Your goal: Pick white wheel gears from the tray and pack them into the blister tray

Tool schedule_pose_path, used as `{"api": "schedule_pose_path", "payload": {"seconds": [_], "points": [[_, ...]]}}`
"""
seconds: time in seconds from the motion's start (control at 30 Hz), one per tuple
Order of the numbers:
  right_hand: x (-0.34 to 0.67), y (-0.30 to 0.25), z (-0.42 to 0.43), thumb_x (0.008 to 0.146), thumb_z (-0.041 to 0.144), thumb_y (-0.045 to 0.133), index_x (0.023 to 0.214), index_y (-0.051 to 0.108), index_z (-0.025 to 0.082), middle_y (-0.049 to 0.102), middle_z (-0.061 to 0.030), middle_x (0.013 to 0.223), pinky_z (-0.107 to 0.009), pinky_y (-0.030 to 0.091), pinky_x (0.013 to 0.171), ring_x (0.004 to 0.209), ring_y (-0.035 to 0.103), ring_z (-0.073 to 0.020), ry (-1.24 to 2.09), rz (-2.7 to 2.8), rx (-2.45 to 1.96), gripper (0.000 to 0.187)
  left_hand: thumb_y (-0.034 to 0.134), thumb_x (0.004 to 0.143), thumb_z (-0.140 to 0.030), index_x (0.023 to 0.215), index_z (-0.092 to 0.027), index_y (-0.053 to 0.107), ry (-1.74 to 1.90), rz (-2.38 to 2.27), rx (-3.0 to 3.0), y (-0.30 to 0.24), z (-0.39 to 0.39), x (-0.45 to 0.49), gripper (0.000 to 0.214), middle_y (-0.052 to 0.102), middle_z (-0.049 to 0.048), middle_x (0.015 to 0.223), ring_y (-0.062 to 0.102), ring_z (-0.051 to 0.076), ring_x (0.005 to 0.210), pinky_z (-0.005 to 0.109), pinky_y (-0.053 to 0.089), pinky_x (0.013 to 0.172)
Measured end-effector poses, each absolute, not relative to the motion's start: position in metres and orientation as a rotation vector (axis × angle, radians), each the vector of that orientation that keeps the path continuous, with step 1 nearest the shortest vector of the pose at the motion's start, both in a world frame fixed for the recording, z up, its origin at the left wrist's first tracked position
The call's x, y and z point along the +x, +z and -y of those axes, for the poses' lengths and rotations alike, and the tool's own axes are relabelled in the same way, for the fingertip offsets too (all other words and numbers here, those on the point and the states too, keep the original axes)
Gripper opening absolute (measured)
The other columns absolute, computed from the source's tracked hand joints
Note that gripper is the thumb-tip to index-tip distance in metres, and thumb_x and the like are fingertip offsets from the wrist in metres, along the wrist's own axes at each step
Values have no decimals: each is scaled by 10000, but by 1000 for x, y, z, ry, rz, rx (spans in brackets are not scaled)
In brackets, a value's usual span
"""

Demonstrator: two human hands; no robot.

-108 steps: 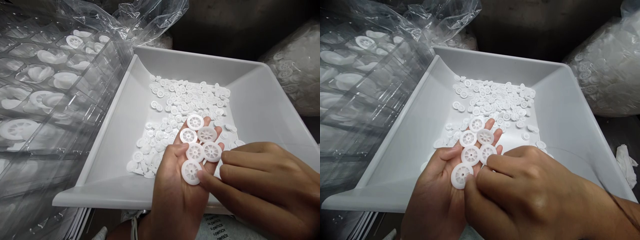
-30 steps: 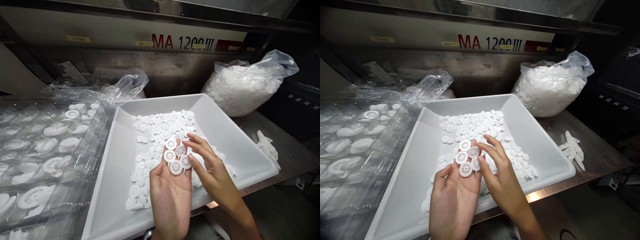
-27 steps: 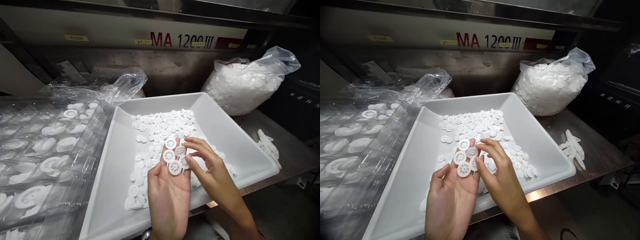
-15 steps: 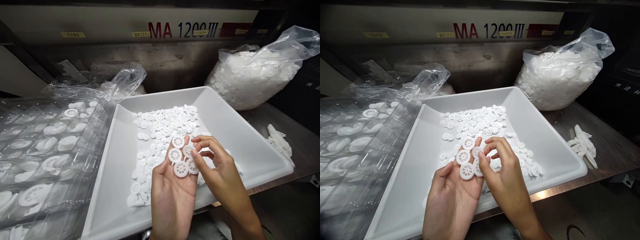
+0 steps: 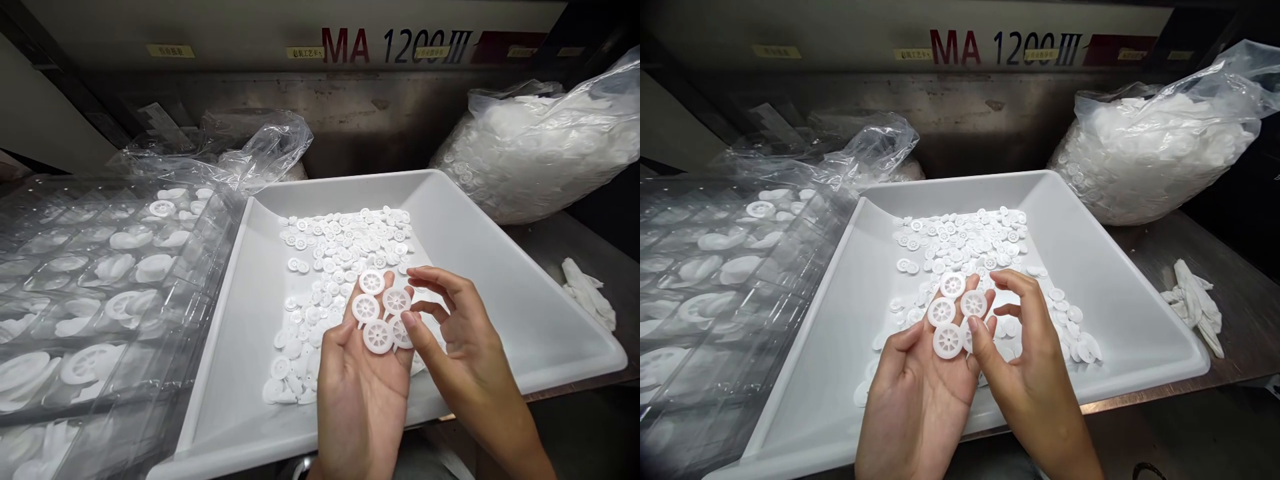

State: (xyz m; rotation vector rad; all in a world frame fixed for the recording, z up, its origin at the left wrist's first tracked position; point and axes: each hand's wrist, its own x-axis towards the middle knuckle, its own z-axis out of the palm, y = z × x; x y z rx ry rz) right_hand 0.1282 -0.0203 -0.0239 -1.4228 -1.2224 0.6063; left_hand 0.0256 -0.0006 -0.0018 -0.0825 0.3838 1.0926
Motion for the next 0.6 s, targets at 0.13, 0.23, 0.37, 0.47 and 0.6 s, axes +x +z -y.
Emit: {"api": "schedule_pose_path", "payload": {"seconds": [0.13,0.23,0.37,0.47,0.6], "points": [[128,-25,22,903,301,605,1306,437,344,463,-5,1362,-302,476,991,1229,478,-184,701,1227,-1401,440,451,910,-269,1435,-229,378,1097,-380,-98,-2,1,24,532,535,95,1388,495,278,1281,429,394,1089],[129,-24,23,909,299,596,1314,429,356,465,3,1370,-286,481,981,1236,476,-179,748,1237,-1385,441,449,908,-269,1443,-229,361,1097,-357,-98,-2,0,24,544,529,101,1391,496,280,1280,435,394,1086],[131,-23,23,915,289,589,1325,423,364,467,13,1373,-242,480,966,1245,471,-160,766,1253,-1383,448,434,909,-275,1426,-233,391,1094,-357,-77,-2,0,25,520,543,98,1374,501,287,1273,445,393,1083],[131,-22,26,919,288,581,1334,413,367,459,17,1380,-243,466,997,1271,448,-156,772,1254,-1375,455,422,895,-282,1390,-233,446,1088,-435,-18,-1,-1,26,499,561,93,1351,498,295,1273,458,401,1073],[130,-19,30,921,288,576,1355,378,385,429,28,1411,-242,455,1026,1308,409,-148,828,1241,-1405,487,455,847,-296,1342,-225,503,1054,-564,52,0,-4,26,502,571,96,1335,482,305,1285,462,420,1055]]}}
